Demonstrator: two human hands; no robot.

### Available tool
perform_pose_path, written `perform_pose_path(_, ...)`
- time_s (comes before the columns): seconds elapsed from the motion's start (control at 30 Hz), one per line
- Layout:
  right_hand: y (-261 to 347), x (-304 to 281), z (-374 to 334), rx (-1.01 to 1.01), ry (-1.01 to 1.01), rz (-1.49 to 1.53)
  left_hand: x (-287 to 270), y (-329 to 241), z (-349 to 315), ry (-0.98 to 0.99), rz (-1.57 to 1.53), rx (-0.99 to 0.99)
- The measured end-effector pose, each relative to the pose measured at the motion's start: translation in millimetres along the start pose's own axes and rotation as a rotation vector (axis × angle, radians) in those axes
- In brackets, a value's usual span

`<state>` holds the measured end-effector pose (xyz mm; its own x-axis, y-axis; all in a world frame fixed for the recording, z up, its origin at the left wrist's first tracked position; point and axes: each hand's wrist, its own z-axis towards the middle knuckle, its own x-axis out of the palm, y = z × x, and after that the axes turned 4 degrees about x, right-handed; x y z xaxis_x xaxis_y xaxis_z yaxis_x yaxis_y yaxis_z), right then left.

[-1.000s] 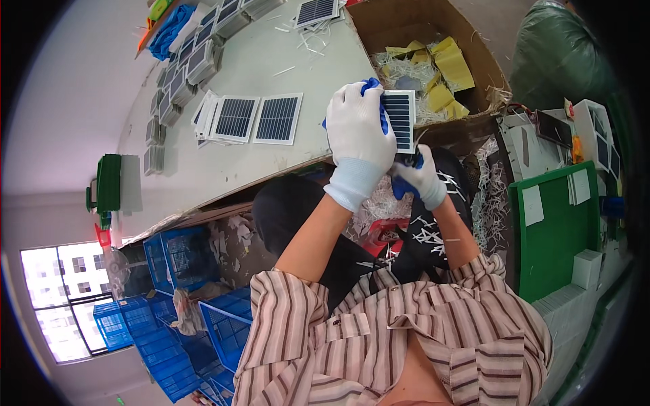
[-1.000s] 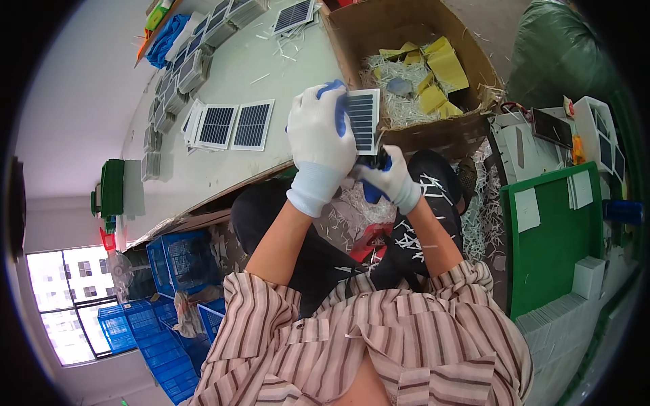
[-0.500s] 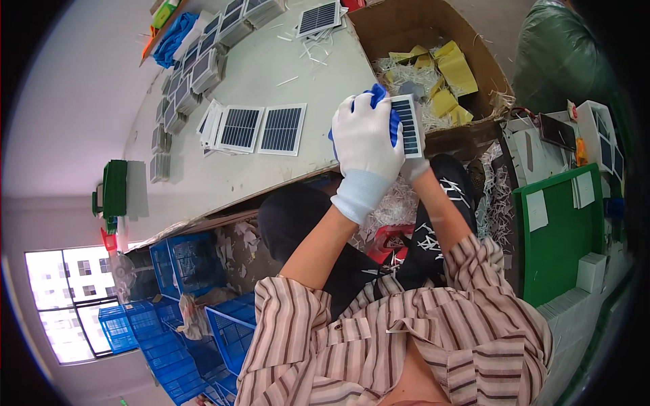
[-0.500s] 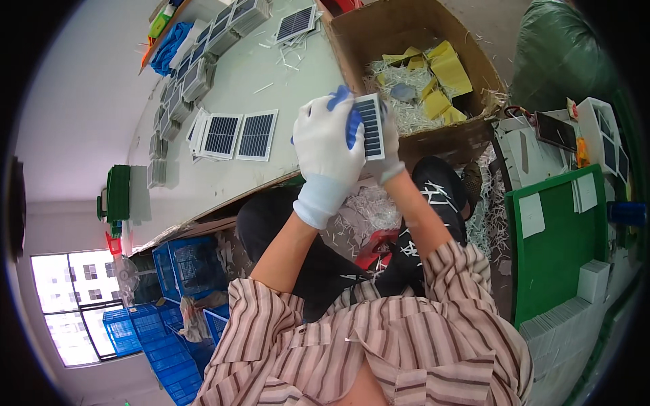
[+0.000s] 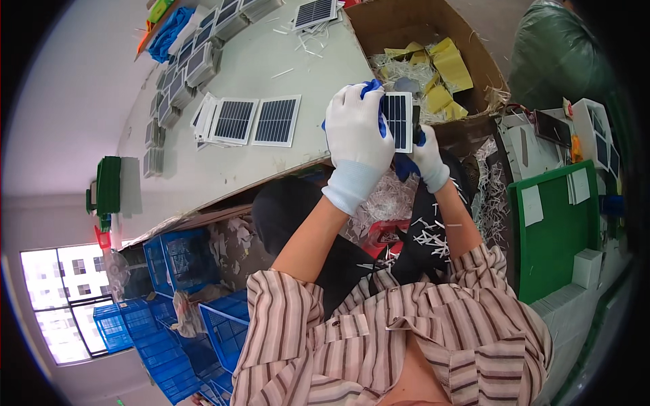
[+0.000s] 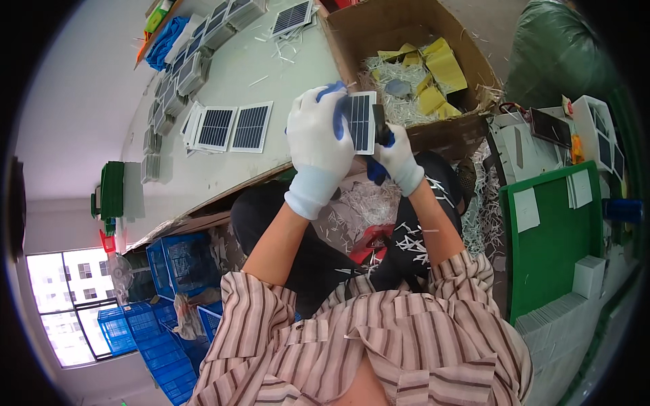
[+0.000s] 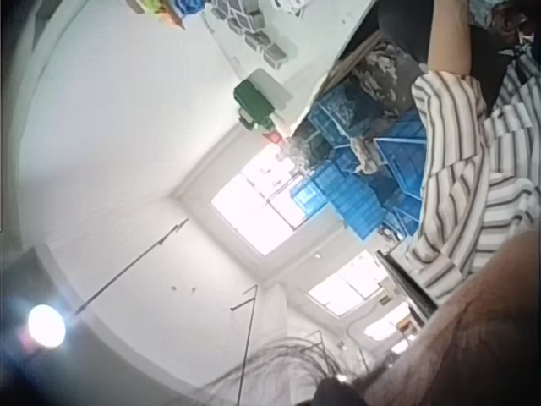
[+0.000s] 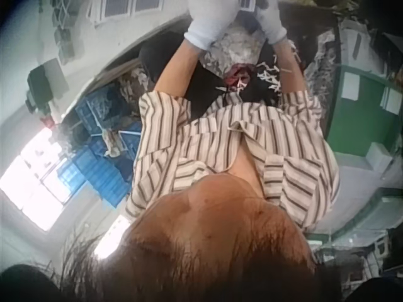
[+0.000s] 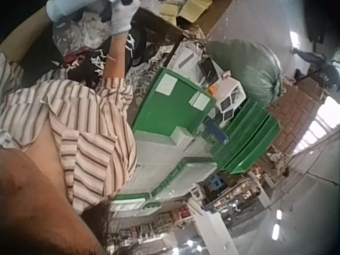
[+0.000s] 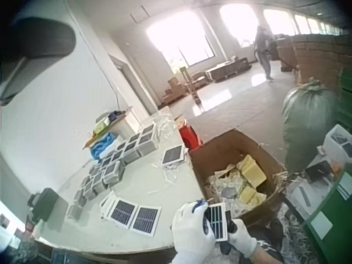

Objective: The person is trimming excess material from the edges of small solar panels using scissors.

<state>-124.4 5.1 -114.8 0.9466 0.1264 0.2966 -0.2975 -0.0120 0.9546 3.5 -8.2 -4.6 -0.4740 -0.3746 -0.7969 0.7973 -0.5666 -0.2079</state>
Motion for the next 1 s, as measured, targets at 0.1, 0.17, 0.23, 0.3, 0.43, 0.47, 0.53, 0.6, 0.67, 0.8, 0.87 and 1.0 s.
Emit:
perform_pose_path(0.1,-8.4,14.9,-14.8,-0.163,-0.056,-0.028,4.6,-0.7,0.9,0.013,0.024,-0.019)
perform_pose_path(0.17,0.5,23.8,-31.6,-0.079,0.195,-0.119,5.1,-1.8,0.4,-0.001,0.045,-0.028)
perform_pose_path(0.23,1.6,38.7,-52.5,-0.162,0.325,-0.270,4.4,-4.4,1.5,-0.025,0.071,-0.030)
perform_pose_path(0.3,-15.2,42.1,-66.9,-0.184,0.007,-0.207,5.2,-7.8,6.0,-0.056,0.082,-0.024)
perform_pose_path(0.43,-12.2,37.6,-33.1,-0.051,-0.311,-0.060,2.1,-7.8,0.9,-0.045,0.121,-0.027)
perform_pose_path(0.47,-16.4,46.4,-24.8,-0.222,-0.397,-0.116,2.5,-7.2,0.4,-0.021,0.145,-0.033)
perform_pose_path(0.53,-42.0,47.9,0.4,-0.393,-0.487,-0.173,3.5,-10.9,3.1,-0.005,0.155,-0.020)
perform_pose_path(0.6,-80.3,40.3,39.3,-0.250,-0.328,0.588,4.1,-15.3,7.0,0.012,0.160,-0.003)
perform_pose_path(0.67,-40.6,40.9,51.7,-0.292,-0.212,0.504,3.8,-9.6,7.1,0.008,0.178,-0.017)
perform_pose_path(0.8,-17.8,40.1,64.5,0.144,-0.031,1.175,5.3,-8.9,6.5,0.010,0.115,0.010)
perform_pose_path(0.87,-23.3,36.7,52.6,-0.017,-0.228,0.690,6.8,-8.9,4.8,-0.017,0.077,0.003)
perform_pose_path(1.0,-28.8,20.1,4.5,-0.443,-0.491,-0.388,1.2,-9.4,5.3,-0.001,0.116,-0.006)
